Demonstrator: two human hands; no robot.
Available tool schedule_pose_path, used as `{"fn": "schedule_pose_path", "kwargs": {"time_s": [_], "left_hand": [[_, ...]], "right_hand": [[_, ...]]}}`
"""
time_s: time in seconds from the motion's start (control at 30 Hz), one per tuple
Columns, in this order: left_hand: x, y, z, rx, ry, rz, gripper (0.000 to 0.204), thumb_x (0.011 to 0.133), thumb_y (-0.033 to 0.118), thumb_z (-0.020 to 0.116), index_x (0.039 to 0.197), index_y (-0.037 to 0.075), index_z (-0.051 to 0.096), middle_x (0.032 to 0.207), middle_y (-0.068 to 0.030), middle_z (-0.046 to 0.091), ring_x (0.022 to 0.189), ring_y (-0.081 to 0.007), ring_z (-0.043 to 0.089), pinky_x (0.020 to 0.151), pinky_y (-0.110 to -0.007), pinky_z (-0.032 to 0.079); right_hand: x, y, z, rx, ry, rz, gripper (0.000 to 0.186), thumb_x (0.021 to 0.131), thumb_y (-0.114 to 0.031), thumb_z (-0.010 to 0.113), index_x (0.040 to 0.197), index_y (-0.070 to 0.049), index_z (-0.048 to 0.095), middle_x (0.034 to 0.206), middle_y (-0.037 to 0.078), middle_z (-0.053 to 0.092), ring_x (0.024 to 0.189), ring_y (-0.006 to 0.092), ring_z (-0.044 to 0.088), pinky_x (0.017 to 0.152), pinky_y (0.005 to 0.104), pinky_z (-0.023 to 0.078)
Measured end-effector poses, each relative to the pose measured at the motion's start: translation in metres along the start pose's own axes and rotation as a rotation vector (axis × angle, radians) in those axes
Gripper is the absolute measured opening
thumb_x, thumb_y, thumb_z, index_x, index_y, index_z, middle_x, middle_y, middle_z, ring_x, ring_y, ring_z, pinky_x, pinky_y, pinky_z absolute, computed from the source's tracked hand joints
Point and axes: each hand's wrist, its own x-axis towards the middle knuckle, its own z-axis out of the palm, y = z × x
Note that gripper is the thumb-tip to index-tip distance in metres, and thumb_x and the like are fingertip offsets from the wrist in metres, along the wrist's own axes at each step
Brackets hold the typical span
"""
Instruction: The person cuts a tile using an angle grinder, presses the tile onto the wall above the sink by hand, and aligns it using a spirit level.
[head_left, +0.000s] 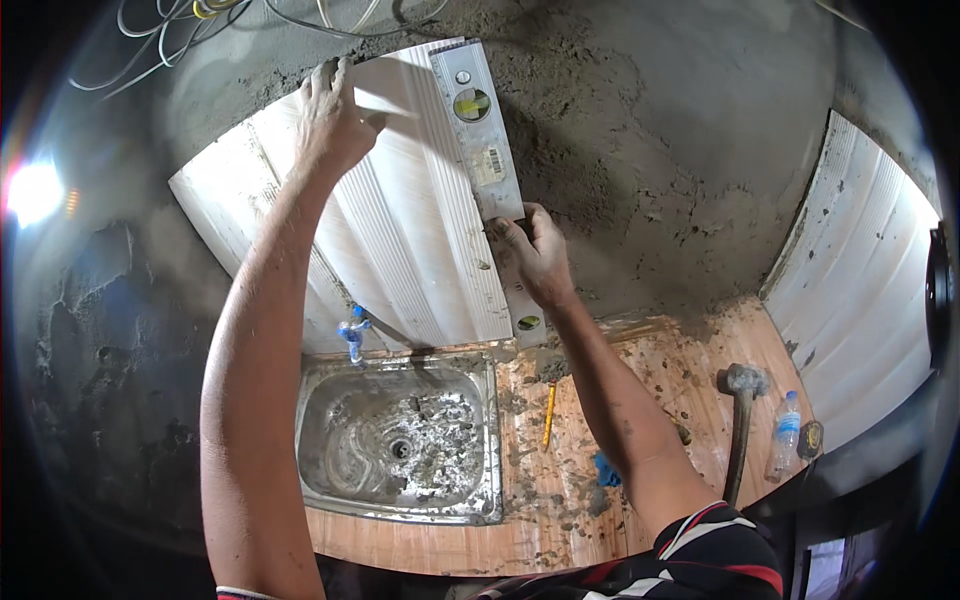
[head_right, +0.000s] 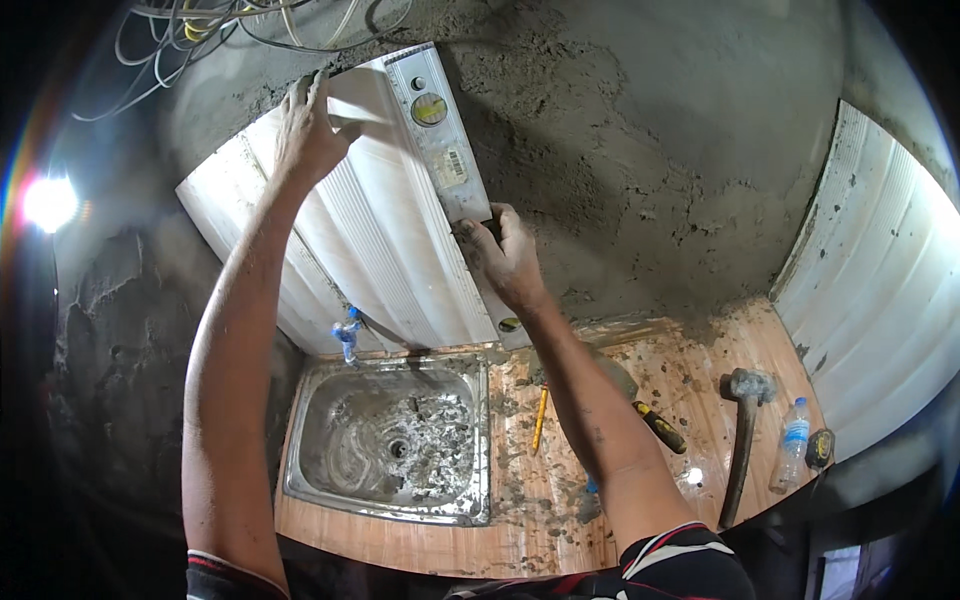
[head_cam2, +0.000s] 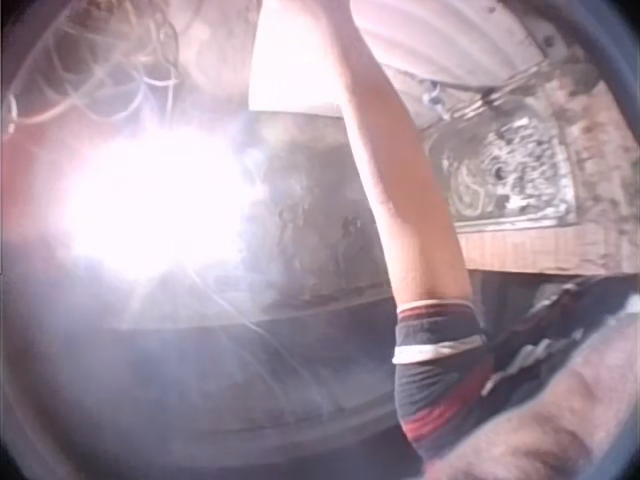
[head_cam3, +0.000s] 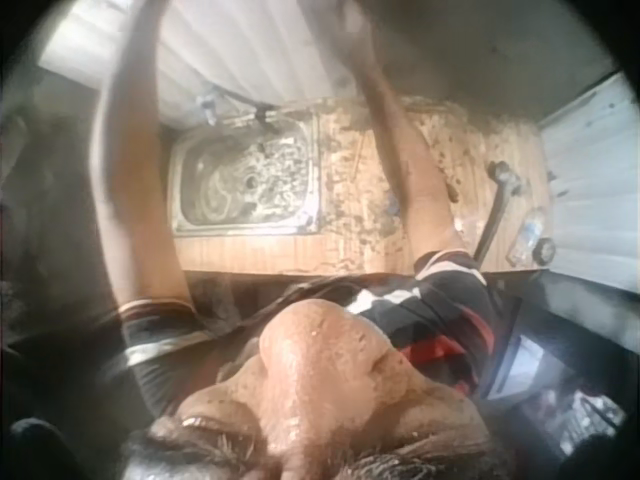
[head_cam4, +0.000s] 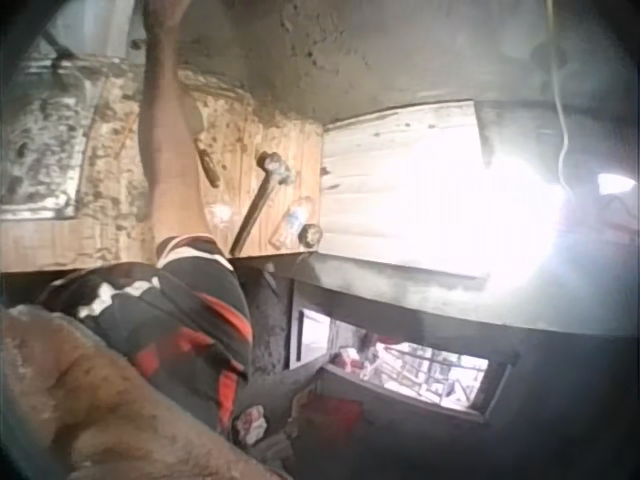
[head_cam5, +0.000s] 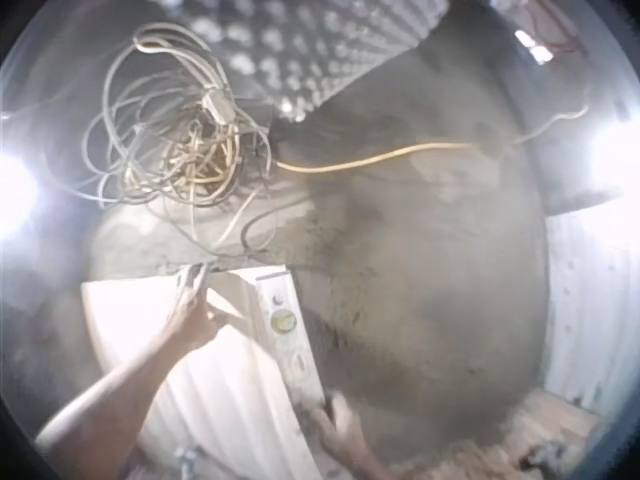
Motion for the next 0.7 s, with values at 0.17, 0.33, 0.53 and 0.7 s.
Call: {"fn": "schedule_pose_path", "kwargs": {"time_s": [0.17,0.33,0.53,0.7], "left_hand": [[-0.062,0.04,-0.005,-0.564,0.209,-0.19,0.064,0.098,0.04,0.065,0.144,-0.002,0.05,0.143,-0.0209,0.055,0.13,-0.038,0.053,0.107,-0.047,0.044],[-0.136,0.09,-0.053,-1.819,-0.166,-0.866,0.061,0.104,0.052,0.053,0.132,-0.003,0.058,0.117,-0.0151,0.067,0.107,-0.022,0.064,0.092,-0.04,0.053],[-0.163,0.103,-0.098,-1.755,-0.123,-1.002,0.055,0.101,0.046,0.062,0.125,-0.004,0.061,0.111,-0.0124,0.069,0.095,-0.0201,0.067,0.089,-0.038,0.054],[-0.197,0.098,-0.114,-1.592,-0.327,-0.823,0.041,0.091,0.029,0.078,0.117,0.0,0.065,0.1,-0.011,0.072,0.096,-0.0195,0.069,0.086,-0.036,0.055]], "right_hand": [[-0.024,-0.018,0.003,0.101,-0.025,0.122,0.042,0.099,-0.026,0.069,0.12,0.009,0.059,0.105,0.022,0.072,0.096,0.023,0.07,0.085,0.0348,0.054],[-0.064,-0.033,0.025,0.05,-0.053,-0.007,0.032,0.098,-0.02,0.071,0.116,0.004,0.06,0.096,0.019,0.072,0.086,0.0216,0.069,0.076,0.0352,0.055],[-0.103,-0.047,0.047,0.008,-0.065,-0.055,0.028,0.101,-0.017,0.067,0.116,0.004,0.06,0.096,0.009,0.07,0.089,0.0111,0.064,0.079,0.028,0.053],[-0.129,-0.091,0.058,0.287,-0.169,0.145,0.024,0.1,-0.018,0.069,0.114,0.001,0.064,0.095,0.007,0.071,0.087,0.0126,0.064,0.08,0.0306,0.053]]}}
